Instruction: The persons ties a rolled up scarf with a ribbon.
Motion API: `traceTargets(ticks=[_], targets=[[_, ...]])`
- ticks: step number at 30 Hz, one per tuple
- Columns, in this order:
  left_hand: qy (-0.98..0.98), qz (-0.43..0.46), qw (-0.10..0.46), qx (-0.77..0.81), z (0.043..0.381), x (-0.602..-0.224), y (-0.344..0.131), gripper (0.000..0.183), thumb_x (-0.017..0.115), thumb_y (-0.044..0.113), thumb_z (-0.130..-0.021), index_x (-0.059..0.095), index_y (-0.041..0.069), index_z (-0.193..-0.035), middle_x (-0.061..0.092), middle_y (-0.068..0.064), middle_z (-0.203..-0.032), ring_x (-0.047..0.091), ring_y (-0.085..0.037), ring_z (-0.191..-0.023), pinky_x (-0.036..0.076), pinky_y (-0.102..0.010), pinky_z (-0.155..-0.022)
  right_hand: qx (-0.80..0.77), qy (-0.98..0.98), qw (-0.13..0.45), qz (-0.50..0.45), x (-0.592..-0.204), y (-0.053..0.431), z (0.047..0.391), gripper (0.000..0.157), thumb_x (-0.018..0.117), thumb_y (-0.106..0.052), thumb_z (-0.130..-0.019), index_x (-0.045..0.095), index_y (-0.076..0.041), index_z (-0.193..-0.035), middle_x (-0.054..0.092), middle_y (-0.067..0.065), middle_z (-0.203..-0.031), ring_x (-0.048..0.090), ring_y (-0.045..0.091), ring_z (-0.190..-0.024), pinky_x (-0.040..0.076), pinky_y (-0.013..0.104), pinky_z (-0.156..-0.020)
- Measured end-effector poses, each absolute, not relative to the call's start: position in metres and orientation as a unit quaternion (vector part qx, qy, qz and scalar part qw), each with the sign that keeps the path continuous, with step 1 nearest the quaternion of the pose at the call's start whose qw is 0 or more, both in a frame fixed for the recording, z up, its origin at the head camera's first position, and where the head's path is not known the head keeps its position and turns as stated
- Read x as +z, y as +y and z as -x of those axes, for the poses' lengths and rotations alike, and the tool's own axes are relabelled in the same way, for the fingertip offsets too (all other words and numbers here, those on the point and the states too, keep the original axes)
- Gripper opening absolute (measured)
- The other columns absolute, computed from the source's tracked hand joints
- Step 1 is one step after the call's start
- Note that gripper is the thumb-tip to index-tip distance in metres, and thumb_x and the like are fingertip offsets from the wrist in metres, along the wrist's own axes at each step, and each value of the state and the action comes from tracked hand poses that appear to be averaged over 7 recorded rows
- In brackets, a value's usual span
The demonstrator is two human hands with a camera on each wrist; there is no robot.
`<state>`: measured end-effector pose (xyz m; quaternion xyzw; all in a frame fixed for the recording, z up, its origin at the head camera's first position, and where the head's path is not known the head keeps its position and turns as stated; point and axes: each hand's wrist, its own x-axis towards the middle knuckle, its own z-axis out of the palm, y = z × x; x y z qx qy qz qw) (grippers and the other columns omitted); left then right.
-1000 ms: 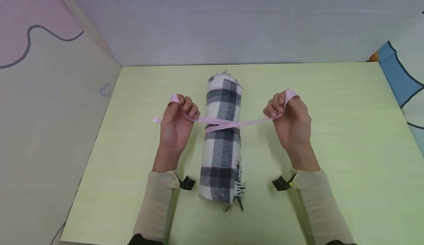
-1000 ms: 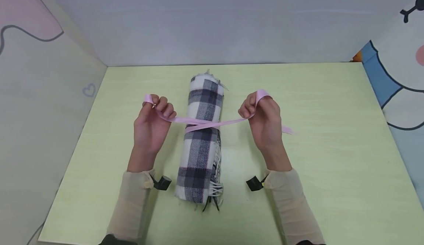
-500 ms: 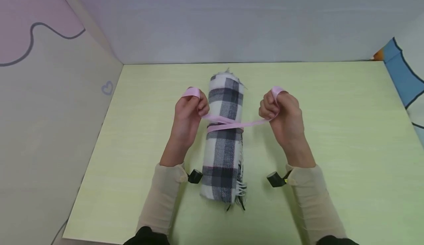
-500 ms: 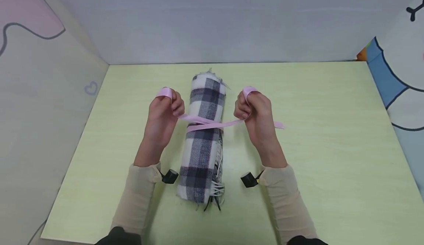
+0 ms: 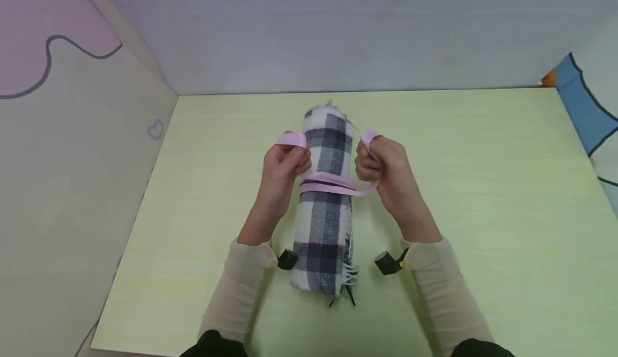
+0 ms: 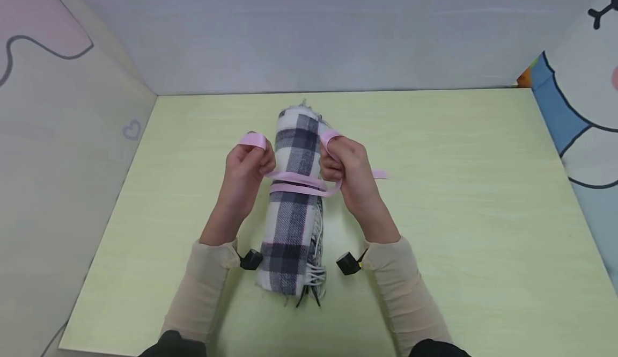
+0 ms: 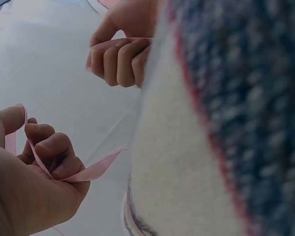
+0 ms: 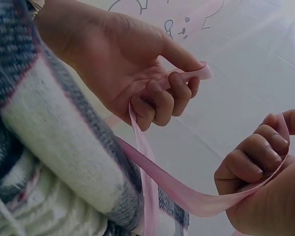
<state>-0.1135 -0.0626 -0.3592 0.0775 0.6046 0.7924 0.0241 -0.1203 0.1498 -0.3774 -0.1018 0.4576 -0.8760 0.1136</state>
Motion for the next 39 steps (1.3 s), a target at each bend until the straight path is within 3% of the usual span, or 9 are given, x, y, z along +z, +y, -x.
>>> traceTargets(ticks=[7,11,15,18,24,27,30,34,39], targets=[[0.671,-0.037,0.019,0.74,0.11,-0.364,-0.057,0.004,0.06,0.007,-0.1,0.06,0.009,-0.104,0.056,0.004,-0.085,0.048,-0.013,-0.077,0.042,-0.026,-0.071,-0.873,0.458,0.143,0.09,-0.38,0.142,0.118,0.04,0.038,-0.009,-0.105,0.033,-0.012,-0.065,0.02,0.0,-0.063,0.015,0.015,-0.055,0.012,0.03,-0.056],[0.708,-0.059,0.01,0.704,0.108,-0.365,-0.054,0.021,0.062,0.007,-0.101,0.065,-0.001,-0.12,0.07,-0.001,-0.109,0.058,-0.014,-0.096,0.047,-0.025,-0.083,-0.859,0.481,0.161,0.071,-0.379,0.139,0.117,0.043,0.043,-0.011,-0.105,0.032,-0.013,-0.064,0.022,-0.001,-0.062,0.016,0.015,-0.054,0.011,0.032,-0.056],[0.725,-0.116,0.004,0.679,0.108,-0.365,-0.051,0.028,0.061,0.004,-0.102,0.064,-0.005,-0.128,0.069,-0.01,-0.126,0.06,-0.013,-0.112,0.047,-0.023,-0.094,-0.835,0.516,0.181,0.062,-0.379,0.137,0.114,0.043,0.048,-0.016,-0.105,0.035,-0.012,-0.065,0.025,-0.003,-0.059,0.02,0.014,-0.052,0.012,0.036,-0.057],[0.735,-0.13,0.005,0.665,0.108,-0.365,-0.049,0.028,0.062,0.002,-0.101,0.063,-0.006,-0.128,0.065,-0.018,-0.129,0.062,-0.012,-0.113,0.049,-0.021,-0.097,-0.825,0.527,0.195,0.061,-0.378,0.135,0.113,0.042,0.049,-0.018,-0.105,0.039,-0.012,-0.066,0.027,-0.004,-0.059,0.022,0.013,-0.051,0.011,0.038,-0.058],[0.774,-0.087,0.009,0.627,0.11,-0.368,-0.049,0.028,0.068,0.007,-0.098,0.062,-0.008,-0.121,0.067,-0.022,-0.115,0.066,-0.012,-0.101,0.054,-0.019,-0.091,-0.82,0.532,0.202,0.055,-0.376,0.131,0.11,0.041,0.05,-0.016,-0.102,0.036,-0.013,-0.063,0.027,-0.006,-0.058,0.021,0.01,-0.051,0.011,0.035,-0.057],[0.793,-0.072,0.013,0.604,0.111,-0.367,-0.048,0.025,0.072,0.011,-0.097,0.066,-0.007,-0.114,0.063,-0.01,-0.091,0.058,-0.011,-0.083,0.048,-0.02,-0.073,-0.815,0.54,0.204,0.053,-0.375,0.129,0.11,0.041,0.05,-0.015,-0.102,0.036,-0.013,-0.064,0.028,-0.006,-0.058,0.021,0.01,-0.051,0.011,0.034,-0.056],[0.802,-0.069,0.01,0.593,0.111,-0.366,-0.048,0.022,0.074,0.012,-0.095,0.067,-0.006,-0.107,0.046,0.0,-0.075,0.044,-0.013,-0.07,0.036,-0.024,-0.064,-0.808,0.549,0.206,0.054,-0.375,0.128,0.111,0.04,0.05,-0.016,-0.102,0.037,-0.013,-0.065,0.028,-0.006,-0.058,0.023,0.01,-0.05,0.012,0.034,-0.055],[0.801,-0.071,0.006,0.594,0.112,-0.367,-0.048,0.02,0.075,0.01,-0.094,0.067,-0.005,-0.105,0.038,0.003,-0.07,0.038,-0.011,-0.064,0.033,-0.025,-0.059,-0.798,0.561,0.213,0.057,-0.375,0.128,0.112,0.039,0.049,-0.017,-0.102,0.038,-0.013,-0.065,0.028,-0.005,-0.058,0.023,0.011,-0.05,0.012,0.036,-0.055],[0.8,-0.06,-0.004,0.596,0.111,-0.365,-0.048,0.023,0.077,0.011,-0.092,0.066,-0.003,-0.106,0.042,0.0,-0.074,0.043,-0.014,-0.069,0.035,-0.025,-0.061,-0.767,0.601,0.215,0.072,-0.375,0.131,0.115,0.035,0.05,-0.019,-0.103,0.042,-0.009,-0.07,0.033,-0.003,-0.06,0.029,0.013,-0.052,0.019,0.033,-0.054]])
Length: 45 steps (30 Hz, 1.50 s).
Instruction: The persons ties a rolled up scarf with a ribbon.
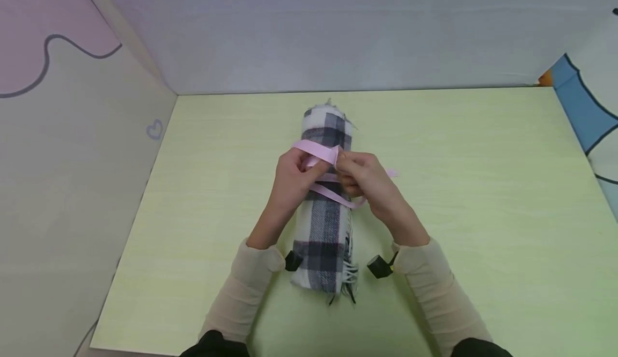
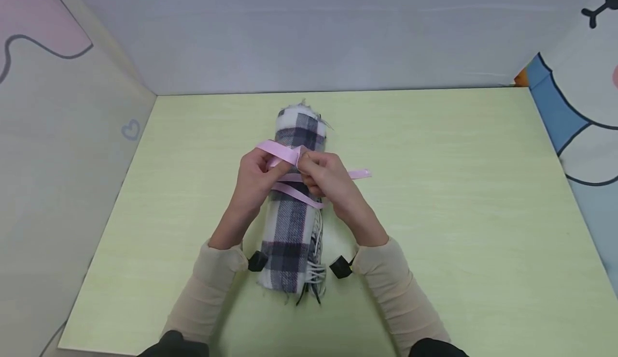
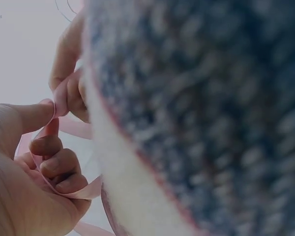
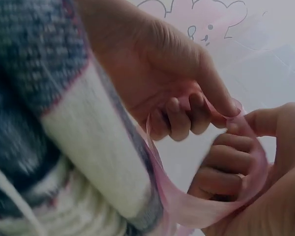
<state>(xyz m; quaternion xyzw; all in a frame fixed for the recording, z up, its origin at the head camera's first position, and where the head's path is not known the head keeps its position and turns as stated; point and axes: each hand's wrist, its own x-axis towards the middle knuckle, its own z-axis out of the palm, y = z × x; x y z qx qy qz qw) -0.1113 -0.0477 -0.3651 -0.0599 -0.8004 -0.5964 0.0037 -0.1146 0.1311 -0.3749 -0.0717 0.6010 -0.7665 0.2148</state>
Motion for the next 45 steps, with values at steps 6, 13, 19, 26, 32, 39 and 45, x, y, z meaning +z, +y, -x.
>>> traceTargets(ticks=[6,13,19,26,32,39,45], targets=[[-0.8,0.054,0.008,-0.598,0.111,-0.364,-0.047,0.026,0.076,0.011,-0.093,0.067,-0.004,-0.112,0.058,-0.004,-0.088,0.051,-0.014,-0.08,0.043,-0.024,-0.068,-0.67,0.726,0.134,0.076,-0.377,0.136,0.119,0.017,0.057,-0.022,-0.102,0.063,-0.006,-0.105,0.062,0.01,-0.092,0.058,0.023,-0.083,0.049,0.035,-0.074],[-0.802,0.051,-0.003,-0.596,0.109,-0.363,-0.046,0.031,0.076,0.012,-0.093,0.066,-0.003,-0.118,0.067,-0.017,-0.111,0.06,-0.016,-0.095,0.052,-0.021,-0.079,-0.681,0.728,0.004,0.08,-0.377,0.142,0.12,0.02,0.062,-0.017,-0.104,0.065,-0.002,-0.117,0.064,0.01,-0.113,0.06,0.021,-0.103,0.048,0.034,-0.091],[-0.815,0.049,-0.008,-0.577,0.108,-0.362,-0.046,0.035,0.076,0.014,-0.093,0.065,-0.004,-0.12,0.067,-0.019,-0.118,0.065,-0.025,-0.103,0.053,-0.024,-0.084,-0.689,0.706,-0.01,0.164,-0.376,0.146,0.118,0.021,0.06,-0.016,-0.105,0.065,-0.005,-0.122,0.063,0.004,-0.117,0.058,0.019,-0.109,0.047,0.031,-0.093],[-0.822,0.059,-0.016,-0.566,0.107,-0.362,-0.047,0.032,0.077,0.014,-0.094,0.066,-0.002,-0.119,0.069,-0.018,-0.115,0.061,-0.022,-0.098,0.051,-0.026,-0.081,-0.629,0.744,-0.009,0.223,-0.376,0.145,0.119,0.018,0.066,-0.019,-0.103,0.069,-0.015,-0.12,0.057,-0.001,-0.115,0.05,0.013,-0.105,0.043,0.04,-0.089],[-0.792,0.054,-0.037,-0.607,0.106,-0.363,-0.045,0.029,0.076,0.01,-0.094,0.067,-0.003,-0.118,0.076,-0.017,-0.106,0.065,-0.007,-0.085,0.053,-0.02,-0.074,-0.681,0.698,0.011,0.222,-0.377,0.148,0.12,0.009,0.068,-0.011,-0.101,0.068,-0.008,-0.11,0.059,0.002,-0.12,0.052,0.018,-0.113,0.045,0.034,-0.087],[-0.702,0.032,-0.095,-0.705,0.105,-0.361,-0.041,0.012,0.072,0.01,-0.097,0.065,0.006,-0.106,0.077,0.005,-0.077,0.073,-0.006,-0.07,0.056,-0.021,-0.065,-0.796,0.565,0.077,0.201,-0.377,0.151,0.12,0.015,0.054,-0.005,-0.102,0.066,-0.013,-0.106,0.066,-0.001,-0.104,0.057,0.02,-0.103,0.048,0.03,-0.093],[-0.695,0.022,-0.096,-0.712,0.106,-0.361,-0.041,0.01,0.072,0.014,-0.099,0.062,0.015,-0.094,0.077,0.004,-0.075,0.072,-0.007,-0.068,0.054,-0.022,-0.064,-0.837,0.509,0.057,0.192,-0.378,0.153,0.121,0.021,0.043,-0.007,-0.101,0.063,-0.011,-0.108,0.06,-0.002,-0.091,0.053,0.015,-0.087,0.046,0.028,-0.086]])
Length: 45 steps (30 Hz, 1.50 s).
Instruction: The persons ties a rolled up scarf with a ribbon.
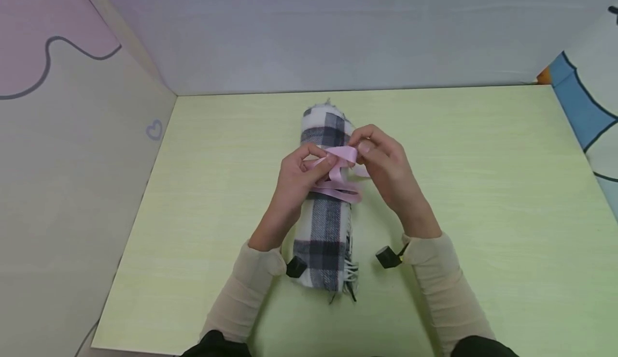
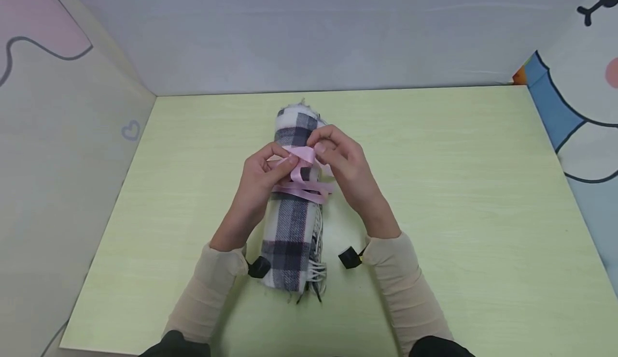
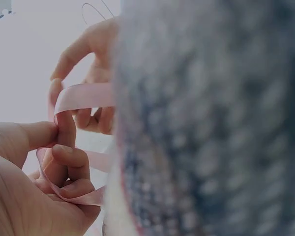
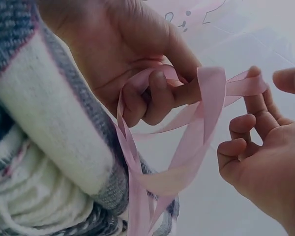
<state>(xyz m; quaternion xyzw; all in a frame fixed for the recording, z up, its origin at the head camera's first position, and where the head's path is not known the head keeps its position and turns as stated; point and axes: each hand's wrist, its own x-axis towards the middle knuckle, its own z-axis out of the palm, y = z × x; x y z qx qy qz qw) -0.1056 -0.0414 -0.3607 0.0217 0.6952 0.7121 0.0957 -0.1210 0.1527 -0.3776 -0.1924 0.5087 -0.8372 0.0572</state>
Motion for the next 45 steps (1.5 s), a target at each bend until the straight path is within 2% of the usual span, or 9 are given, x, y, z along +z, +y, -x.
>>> traceTargets(ticks=[6,13,20,26,31,34,37,41,45], targets=[[0.708,-0.01,0.089,0.701,0.107,-0.362,-0.042,0.011,0.072,0.015,-0.099,0.062,0.014,-0.095,0.072,0.007,-0.071,0.065,-0.01,-0.067,0.051,-0.023,-0.062,-0.867,0.469,0.033,0.164,-0.379,0.158,0.123,0.021,0.041,-0.01,-0.103,0.06,-0.006,-0.111,0.065,-0.001,-0.082,0.054,0.016,-0.081,0.045,0.031,-0.087],[0.701,-0.004,0.076,0.709,0.108,-0.361,-0.042,0.009,0.07,0.011,-0.099,0.062,0.008,-0.102,0.054,0.007,-0.061,0.047,-0.009,-0.06,0.041,-0.022,-0.057,-0.891,0.43,-0.006,0.143,-0.385,0.172,0.131,0.018,0.048,-0.017,-0.105,0.064,-0.008,-0.108,0.052,-0.002,-0.065,0.054,0.015,-0.075,0.047,0.029,-0.079],[0.703,-0.006,0.062,0.708,0.108,-0.361,-0.043,0.017,0.069,0.01,-0.1,0.065,0.001,-0.115,0.052,0.008,-0.062,0.045,-0.011,-0.06,0.037,-0.023,-0.058,-0.915,0.384,-0.027,0.121,-0.387,0.194,0.139,0.02,0.053,-0.016,-0.104,0.065,0.0,-0.104,0.046,0.002,-0.055,0.051,0.016,-0.066,0.044,0.027,-0.07],[0.694,0.0,0.057,0.718,0.108,-0.361,-0.043,0.015,0.069,0.009,-0.1,0.063,0.009,-0.114,0.049,0.007,-0.059,0.042,-0.013,-0.058,0.035,-0.025,-0.058,-0.921,0.377,-0.055,0.085,-0.389,0.209,0.143,0.022,0.057,-0.015,-0.103,0.063,0.005,-0.099,0.051,0.002,-0.054,0.03,0.015,-0.051,0.037,0.025,-0.057],[0.692,-0.003,0.048,0.72,0.109,-0.361,-0.044,0.014,0.069,0.009,-0.1,0.063,0.014,-0.112,0.05,0.006,-0.058,0.043,-0.014,-0.058,0.037,-0.025,-0.059,-0.912,0.396,-0.092,0.055,-0.396,0.217,0.149,0.021,0.055,-0.014,-0.104,0.068,0.001,-0.095,0.053,0.002,-0.054,0.029,0.014,-0.048,0.035,0.022,-0.052],[0.692,-0.007,0.042,0.721,0.109,-0.361,-0.043,0.015,0.068,0.009,-0.101,0.062,0.015,-0.113,0.051,0.005,-0.059,0.044,-0.015,-0.058,0.038,-0.024,-0.059,-0.906,0.408,-0.107,0.036,-0.401,0.219,0.152,0.022,0.054,-0.014,-0.105,0.069,-0.002,-0.094,0.054,0.001,-0.053,0.033,0.012,-0.046,0.04,0.021,-0.054],[0.69,-0.014,0.037,0.723,0.108,-0.361,-0.043,0.015,0.068,0.008,-0.101,0.061,0.014,-0.113,0.052,0.006,-0.059,0.045,-0.015,-0.057,0.037,-0.024,-0.058,-0.92,0.379,-0.095,0.024,-0.408,0.221,0.157,0.02,0.055,-0.013,-0.105,0.069,0.001,-0.097,0.05,0.001,-0.05,0.031,0.014,-0.047,0.047,0.024,-0.064],[0.686,-0.026,0.031,0.727,0.107,-0.359,-0.042,0.015,0.066,0.007,-0.102,0.06,0.014,-0.113,0.053,0.006,-0.059,0.045,-0.015,-0.058,0.036,-0.025,-0.057,-0.935,0.345,-0.08,0.004,-0.422,0.223,0.163,0.02,0.053,-0.011,-0.106,0.069,0.002,-0.102,0.044,0.001,-0.048,0.029,0.017,-0.051,0.048,0.027,-0.072],[0.681,-0.036,0.026,0.731,0.106,-0.358,-0.041,0.016,0.065,0.005,-0.102,0.059,0.014,-0.114,0.053,0.006,-0.059,0.045,-0.016,-0.058,0.036,-0.025,-0.058,-0.928,0.364,-0.067,-0.036,-0.435,0.226,0.169,0.02,0.049,-0.009,-0.107,0.066,0.001,-0.11,0.051,0.001,-0.053,0.042,0.015,-0.054,0.048,0.027,-0.072]])
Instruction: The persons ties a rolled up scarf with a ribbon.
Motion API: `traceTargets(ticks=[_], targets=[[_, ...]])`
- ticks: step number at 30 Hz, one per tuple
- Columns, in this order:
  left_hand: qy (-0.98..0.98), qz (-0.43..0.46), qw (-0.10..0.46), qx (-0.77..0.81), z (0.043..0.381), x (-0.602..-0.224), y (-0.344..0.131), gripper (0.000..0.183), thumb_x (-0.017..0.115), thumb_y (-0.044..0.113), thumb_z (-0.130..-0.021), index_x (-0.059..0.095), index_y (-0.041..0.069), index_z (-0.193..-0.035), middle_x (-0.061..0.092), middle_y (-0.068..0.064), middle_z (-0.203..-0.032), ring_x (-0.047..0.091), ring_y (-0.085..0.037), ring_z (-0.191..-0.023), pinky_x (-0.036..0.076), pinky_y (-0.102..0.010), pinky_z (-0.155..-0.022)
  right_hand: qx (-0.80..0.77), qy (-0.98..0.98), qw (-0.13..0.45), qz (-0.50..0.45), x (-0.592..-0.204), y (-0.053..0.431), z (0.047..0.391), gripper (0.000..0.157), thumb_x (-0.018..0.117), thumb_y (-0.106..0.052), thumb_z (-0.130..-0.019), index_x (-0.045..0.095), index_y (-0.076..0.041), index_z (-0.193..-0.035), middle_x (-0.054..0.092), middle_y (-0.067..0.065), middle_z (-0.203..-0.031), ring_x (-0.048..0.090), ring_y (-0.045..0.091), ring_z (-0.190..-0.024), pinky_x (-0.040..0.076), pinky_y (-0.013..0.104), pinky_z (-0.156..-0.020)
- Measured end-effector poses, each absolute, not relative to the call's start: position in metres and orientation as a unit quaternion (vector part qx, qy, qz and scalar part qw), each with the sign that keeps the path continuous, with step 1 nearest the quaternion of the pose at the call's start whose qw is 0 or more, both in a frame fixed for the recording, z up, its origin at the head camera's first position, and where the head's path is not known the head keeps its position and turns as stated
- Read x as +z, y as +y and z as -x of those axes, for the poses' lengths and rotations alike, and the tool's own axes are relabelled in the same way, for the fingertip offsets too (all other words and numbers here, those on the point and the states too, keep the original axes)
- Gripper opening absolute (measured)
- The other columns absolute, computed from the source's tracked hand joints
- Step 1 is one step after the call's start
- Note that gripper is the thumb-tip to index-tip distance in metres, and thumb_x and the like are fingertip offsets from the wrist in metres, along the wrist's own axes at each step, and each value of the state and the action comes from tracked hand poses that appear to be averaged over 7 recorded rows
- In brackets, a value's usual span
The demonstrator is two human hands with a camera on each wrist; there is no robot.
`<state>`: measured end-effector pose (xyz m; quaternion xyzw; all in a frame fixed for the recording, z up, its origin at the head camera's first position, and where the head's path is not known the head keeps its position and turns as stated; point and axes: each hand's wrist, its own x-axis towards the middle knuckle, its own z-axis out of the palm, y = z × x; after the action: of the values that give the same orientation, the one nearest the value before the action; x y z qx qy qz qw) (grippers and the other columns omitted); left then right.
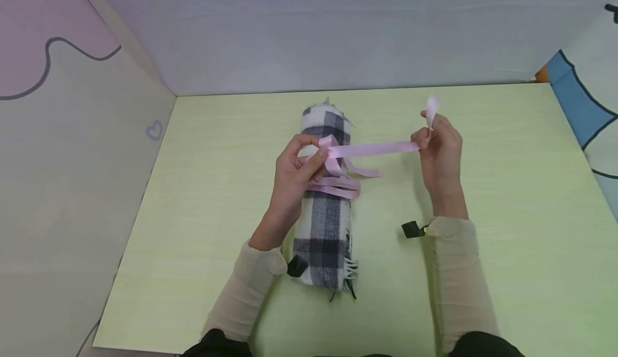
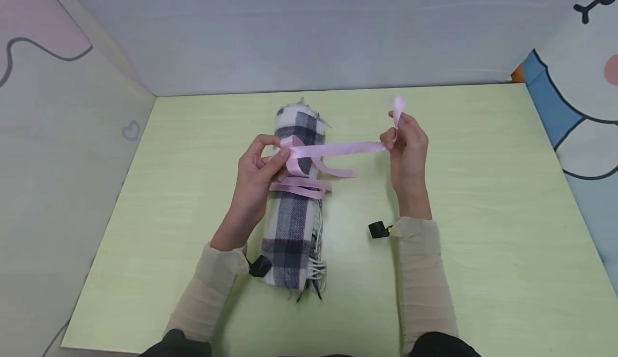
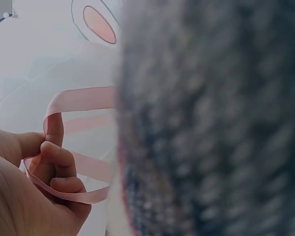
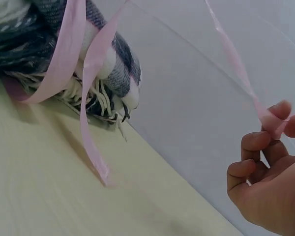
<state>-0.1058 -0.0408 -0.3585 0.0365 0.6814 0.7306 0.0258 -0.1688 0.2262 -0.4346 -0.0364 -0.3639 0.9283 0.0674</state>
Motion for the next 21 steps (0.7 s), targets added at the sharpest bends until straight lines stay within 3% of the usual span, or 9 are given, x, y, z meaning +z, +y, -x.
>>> traceTargets(ticks=[3,9,16,18,21], targets=[[0.679,-0.043,0.023,0.733,0.106,-0.359,-0.04,0.016,0.063,0.005,-0.103,0.058,0.014,-0.115,0.053,0.006,-0.059,0.045,-0.016,-0.058,0.037,-0.025,-0.058,0.912,-0.404,0.034,0.07,-0.44,0.229,0.171,0.019,0.05,-0.01,-0.108,0.061,-0.001,-0.12,0.06,0.001,-0.064,0.053,0.014,-0.062,0.047,0.025,-0.069],[0.675,-0.047,0.022,0.736,0.106,-0.36,-0.04,0.016,0.063,0.005,-0.103,0.057,0.013,-0.116,0.054,0.006,-0.06,0.047,-0.014,-0.058,0.04,-0.024,-0.057,0.841,-0.527,-0.054,0.111,-0.44,0.231,0.172,0.034,0.049,-0.014,-0.107,0.042,-0.008,-0.14,0.063,-0.002,-0.088,0.055,0.009,-0.069,0.042,0.023,-0.066],[0.679,-0.047,0.018,0.733,0.106,-0.359,-0.039,0.017,0.062,0.006,-0.104,0.055,0.012,-0.117,0.055,0.006,-0.061,0.049,-0.012,-0.059,0.042,-0.023,-0.058,0.698,-0.685,-0.147,0.147,-0.432,0.231,0.169,0.069,0.045,-0.041,-0.109,0.016,-0.01,-0.164,0.051,-0.001,-0.13,0.057,0.007,-0.09,0.047,0.022,-0.088],[0.678,-0.047,0.017,0.733,0.106,-0.36,-0.04,0.017,0.062,0.005,-0.104,0.055,0.012,-0.117,0.055,0.006,-0.062,0.049,-0.012,-0.058,0.042,-0.023,-0.058,0.675,-0.71,-0.148,0.138,-0.432,0.231,0.168,0.07,0.044,-0.041,-0.109,0.016,-0.011,-0.165,0.048,0.001,-0.137,0.057,0.008,-0.094,0.047,0.025,-0.091],[0.675,-0.047,0.016,0.736,0.107,-0.36,-0.04,0.017,0.062,0.005,-0.104,0.055,0.013,-0.117,0.054,0.007,-0.061,0.048,-0.012,-0.058,0.041,-0.023,-0.058,0.657,-0.736,-0.12,0.112,-0.429,0.231,0.166,0.061,0.044,-0.038,-0.109,0.028,-0.011,-0.162,0.048,-0.001,-0.135,0.057,0.01,-0.095,0.048,0.027,-0.089]])
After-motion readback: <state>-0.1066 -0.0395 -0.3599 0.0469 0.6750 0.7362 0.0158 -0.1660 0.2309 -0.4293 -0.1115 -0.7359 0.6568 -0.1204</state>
